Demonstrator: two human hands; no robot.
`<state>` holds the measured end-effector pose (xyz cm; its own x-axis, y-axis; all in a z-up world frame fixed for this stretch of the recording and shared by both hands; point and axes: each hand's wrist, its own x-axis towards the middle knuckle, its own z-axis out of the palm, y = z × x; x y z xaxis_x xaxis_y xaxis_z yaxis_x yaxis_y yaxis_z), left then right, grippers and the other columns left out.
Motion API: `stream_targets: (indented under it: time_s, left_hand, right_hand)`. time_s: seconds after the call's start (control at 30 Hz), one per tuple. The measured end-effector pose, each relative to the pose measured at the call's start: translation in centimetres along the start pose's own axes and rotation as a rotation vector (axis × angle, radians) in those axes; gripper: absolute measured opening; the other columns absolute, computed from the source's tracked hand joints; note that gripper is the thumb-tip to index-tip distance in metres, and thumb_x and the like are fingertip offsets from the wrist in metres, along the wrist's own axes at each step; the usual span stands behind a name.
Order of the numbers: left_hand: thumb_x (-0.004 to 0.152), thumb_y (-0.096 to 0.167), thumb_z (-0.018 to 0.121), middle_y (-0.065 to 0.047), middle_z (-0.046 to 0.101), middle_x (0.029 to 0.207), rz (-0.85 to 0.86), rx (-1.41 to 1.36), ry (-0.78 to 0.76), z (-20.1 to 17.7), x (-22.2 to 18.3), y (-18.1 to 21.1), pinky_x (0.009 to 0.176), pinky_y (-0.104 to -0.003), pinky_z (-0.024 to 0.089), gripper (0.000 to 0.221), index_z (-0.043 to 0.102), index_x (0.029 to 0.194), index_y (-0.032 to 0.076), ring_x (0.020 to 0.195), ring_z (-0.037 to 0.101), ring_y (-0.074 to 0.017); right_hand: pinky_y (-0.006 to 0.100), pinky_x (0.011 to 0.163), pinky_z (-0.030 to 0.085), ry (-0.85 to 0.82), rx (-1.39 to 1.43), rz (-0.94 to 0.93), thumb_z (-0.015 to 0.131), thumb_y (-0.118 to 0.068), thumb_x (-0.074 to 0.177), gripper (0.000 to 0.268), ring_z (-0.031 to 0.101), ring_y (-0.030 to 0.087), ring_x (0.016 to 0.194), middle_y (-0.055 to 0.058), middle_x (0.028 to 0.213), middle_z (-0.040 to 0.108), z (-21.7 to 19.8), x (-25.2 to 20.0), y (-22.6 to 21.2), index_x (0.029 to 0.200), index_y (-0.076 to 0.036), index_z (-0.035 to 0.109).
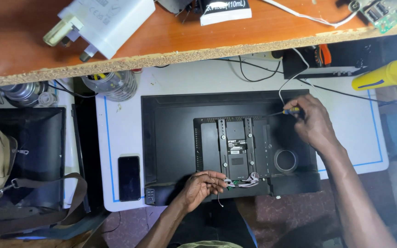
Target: A person uses a manual screwdriver to remove screws from the back panel of a television set on a workbench.
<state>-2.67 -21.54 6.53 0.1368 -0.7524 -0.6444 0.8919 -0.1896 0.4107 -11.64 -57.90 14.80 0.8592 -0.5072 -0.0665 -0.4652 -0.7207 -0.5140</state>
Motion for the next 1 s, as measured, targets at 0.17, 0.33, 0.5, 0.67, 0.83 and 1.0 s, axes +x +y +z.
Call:
stream_targets:
  time_s: [0.17,0.33,0.5,0.67,0.83,1.0]
  left_hand:
    - [0.085,0.002,0.058,-0.024,0.076,0.095,-0.008,-0.015,0.061,-0.5,-0.9,0.0,0.069,-0.029,0.054,0.037,0.07,0.116,-0.013,0.077,0.07,-0.0275]
    - [0.088,0.004,0.056,-0.022,0.076,0.097,-0.02,0.015,0.058,-1.4,-1.8,0.0,0.072,-0.028,0.054,0.037,0.069,0.119,-0.011,0.081,0.071,-0.0254]
    - [0.089,0.006,0.054,-0.024,0.076,0.095,0.018,0.027,0.094,-2.0,-2.1,0.0,0.069,-0.029,0.055,0.034,0.071,0.114,-0.01,0.079,0.071,-0.0269]
    - [0.089,0.004,0.053,-0.024,0.076,0.095,0.012,0.008,0.095,-1.9,-1.7,-0.2,0.069,-0.029,0.055,0.036,0.07,0.116,-0.012,0.078,0.071,-0.0274]
    - [0.093,0.009,0.051,-0.023,0.075,0.095,0.033,-0.002,0.069,-2.1,-1.0,-0.9,0.07,-0.029,0.054,0.036,0.07,0.118,-0.011,0.079,0.071,-0.0253]
    - [0.092,0.013,0.05,-0.023,0.075,0.096,0.005,0.012,0.089,-1.6,-1.4,-0.5,0.071,-0.03,0.054,0.041,0.068,0.12,-0.011,0.08,0.07,-0.0257]
  right_hand:
    - [0.027,0.086,0.049,0.193,0.504,0.17,0.044,0.016,0.067,0.041,0.071,0.019,0.098,0.009,0.099,0.074,3.6,-0.4,-0.4,0.089,-0.011,0.065]
    - [0.025,0.077,0.055,0.311,0.639,0.418,0.087,-0.015,0.088,0.028,0.066,0.01,0.085,0.0,0.096,0.071,10.0,0.7,4.5,0.093,-0.018,0.059]
    - [0.026,0.082,0.059,0.404,0.653,0.581,0.09,-0.009,0.079,0.029,0.071,0.01,0.083,-0.001,0.091,0.074,9.8,0.9,1.8,0.094,-0.018,0.067]
    - [0.022,0.087,0.068,0.538,1.06,0.685,0.087,0.009,0.073,0.047,0.081,0.015,0.09,0.001,0.081,0.073,10.6,1.0,1.8,0.094,-0.015,0.053]
    - [0.046,0.1,0.068,0.415,1.303,0.429,0.067,0.006,0.093,0.011,0.074,0.031,0.119,0.018,0.123,0.073,11.4,0.8,3.7,0.092,-0.005,0.065]
    - [0.027,0.09,0.068,0.465,1.035,0.576,0.084,-0.006,0.082,0.018,0.076,0.016,0.091,0.007,0.104,0.077,10.7,1.2,2.1,0.095,-0.012,0.072]
